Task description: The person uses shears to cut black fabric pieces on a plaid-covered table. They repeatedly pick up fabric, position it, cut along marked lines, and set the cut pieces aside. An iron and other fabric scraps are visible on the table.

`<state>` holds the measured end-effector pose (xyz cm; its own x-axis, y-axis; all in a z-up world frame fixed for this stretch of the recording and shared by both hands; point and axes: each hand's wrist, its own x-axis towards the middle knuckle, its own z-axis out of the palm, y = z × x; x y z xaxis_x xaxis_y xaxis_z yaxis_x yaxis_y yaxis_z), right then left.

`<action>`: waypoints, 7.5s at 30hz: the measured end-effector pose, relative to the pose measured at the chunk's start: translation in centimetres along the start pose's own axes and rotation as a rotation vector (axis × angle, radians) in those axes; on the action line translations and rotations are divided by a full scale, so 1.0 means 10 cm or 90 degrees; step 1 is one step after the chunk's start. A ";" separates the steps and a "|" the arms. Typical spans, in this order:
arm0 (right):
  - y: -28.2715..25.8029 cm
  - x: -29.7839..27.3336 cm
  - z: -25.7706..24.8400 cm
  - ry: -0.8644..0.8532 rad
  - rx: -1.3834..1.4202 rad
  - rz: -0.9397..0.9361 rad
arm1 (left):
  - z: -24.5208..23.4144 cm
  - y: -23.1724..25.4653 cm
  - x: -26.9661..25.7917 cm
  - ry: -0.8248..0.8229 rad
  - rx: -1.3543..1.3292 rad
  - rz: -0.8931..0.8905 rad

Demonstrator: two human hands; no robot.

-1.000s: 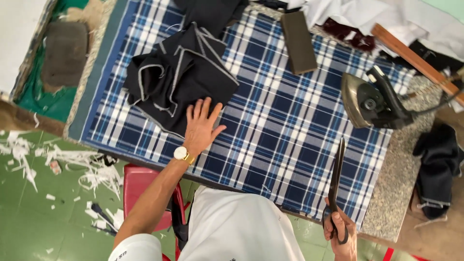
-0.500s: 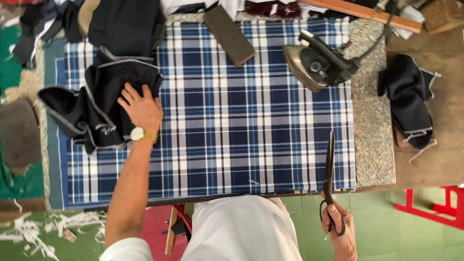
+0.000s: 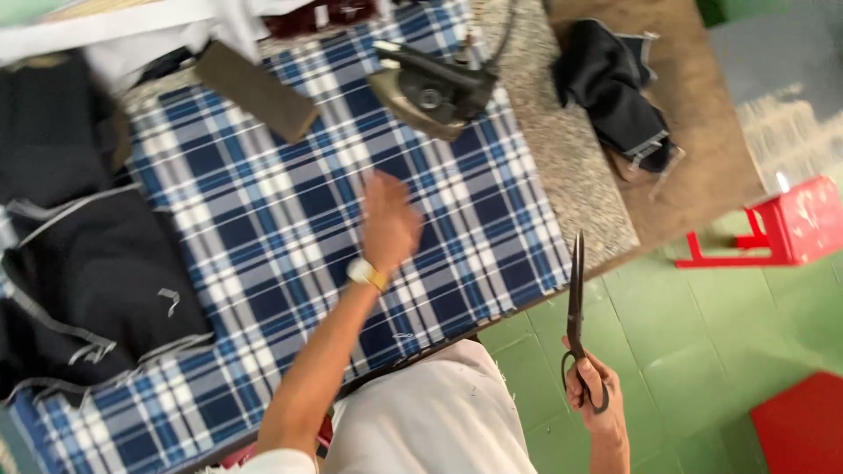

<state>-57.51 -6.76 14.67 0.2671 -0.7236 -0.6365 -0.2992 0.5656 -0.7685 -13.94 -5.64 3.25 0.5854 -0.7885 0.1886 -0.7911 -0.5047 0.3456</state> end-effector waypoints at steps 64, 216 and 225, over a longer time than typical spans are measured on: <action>-0.46 0.97 -1.11 -0.053 0.099 -0.228 | -0.37 1.03 -0.14 -0.233 -0.685 -0.204; -0.58 1.28 -0.27 -0.294 -0.011 -0.179 | -0.73 -0.04 -0.51 -0.366 -0.386 -0.116; -0.69 1.39 -0.08 -0.398 0.061 -0.187 | -2.10 -1.65 -1.66 -0.114 -0.290 -0.441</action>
<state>-52.48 -21.03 11.15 0.8102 -0.5051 -0.2974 -0.0592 0.4342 -0.8989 -6.85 23.18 13.74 0.8443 -0.4160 -0.3377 -0.0928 -0.7342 0.6726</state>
